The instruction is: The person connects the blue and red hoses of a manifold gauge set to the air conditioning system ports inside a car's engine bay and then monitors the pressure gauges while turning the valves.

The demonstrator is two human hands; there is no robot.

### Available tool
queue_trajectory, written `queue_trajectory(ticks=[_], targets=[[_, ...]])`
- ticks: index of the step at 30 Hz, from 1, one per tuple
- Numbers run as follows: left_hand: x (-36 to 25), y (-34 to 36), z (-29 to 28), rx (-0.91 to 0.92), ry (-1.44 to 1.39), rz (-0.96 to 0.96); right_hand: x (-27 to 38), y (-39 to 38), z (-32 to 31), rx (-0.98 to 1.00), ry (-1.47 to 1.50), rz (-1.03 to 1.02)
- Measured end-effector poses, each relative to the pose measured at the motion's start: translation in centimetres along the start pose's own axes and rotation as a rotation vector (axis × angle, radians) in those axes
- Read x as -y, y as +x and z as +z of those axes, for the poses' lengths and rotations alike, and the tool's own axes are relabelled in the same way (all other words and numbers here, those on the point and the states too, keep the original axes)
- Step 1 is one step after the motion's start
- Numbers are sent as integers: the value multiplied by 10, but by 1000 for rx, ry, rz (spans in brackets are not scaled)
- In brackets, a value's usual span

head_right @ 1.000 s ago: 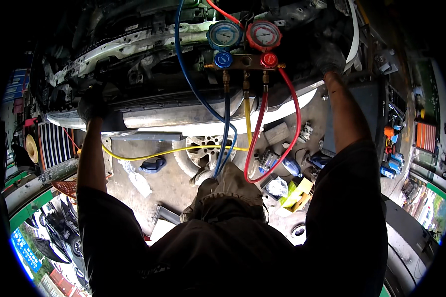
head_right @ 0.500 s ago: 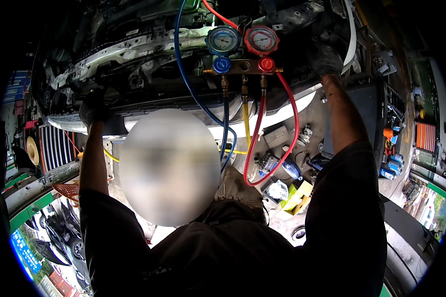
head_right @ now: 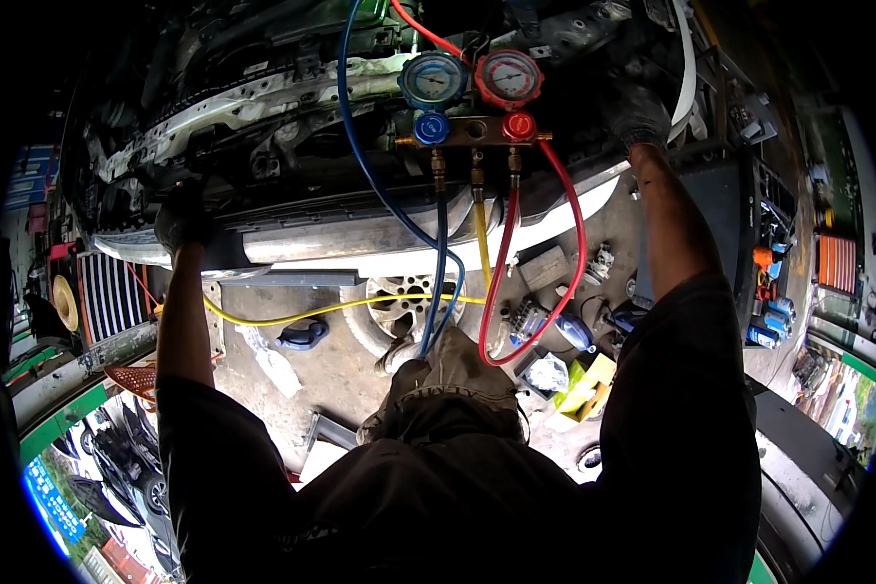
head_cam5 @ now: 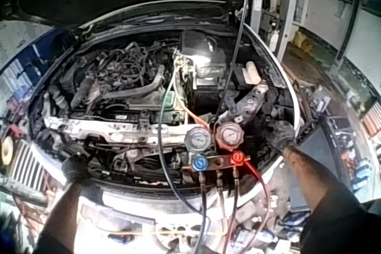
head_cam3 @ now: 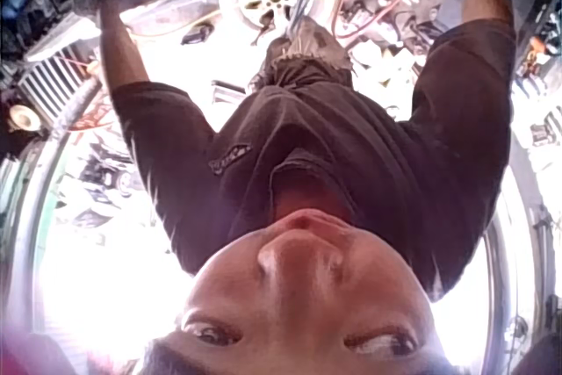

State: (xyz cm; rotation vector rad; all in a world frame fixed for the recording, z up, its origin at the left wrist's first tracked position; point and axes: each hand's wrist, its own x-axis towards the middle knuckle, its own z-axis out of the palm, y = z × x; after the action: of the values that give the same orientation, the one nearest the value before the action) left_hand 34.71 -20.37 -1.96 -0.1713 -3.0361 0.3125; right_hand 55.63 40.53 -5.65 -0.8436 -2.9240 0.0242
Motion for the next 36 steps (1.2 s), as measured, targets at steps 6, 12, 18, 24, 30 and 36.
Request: queue_trajectory(ticks=[6,12,18,24,30,36], targets=[[-8,-6,-8,-19,-87,-115,-3,2,5,-42,36,-14],[0,3,9,-54,-33,-12,4,-6,-4,-30,51,114],[5,3,13,-115,48,84,8,-5,-5,14,38,163],[-4,-5,-3,-111,-193,-136,20,-11,-15,-79,89,125],[-8,-2,0,-178,-240,-129,18,-16,-15,-134,81,98],[-2,4,9,-157,-182,-73,20,-13,-20,-104,128,78]])
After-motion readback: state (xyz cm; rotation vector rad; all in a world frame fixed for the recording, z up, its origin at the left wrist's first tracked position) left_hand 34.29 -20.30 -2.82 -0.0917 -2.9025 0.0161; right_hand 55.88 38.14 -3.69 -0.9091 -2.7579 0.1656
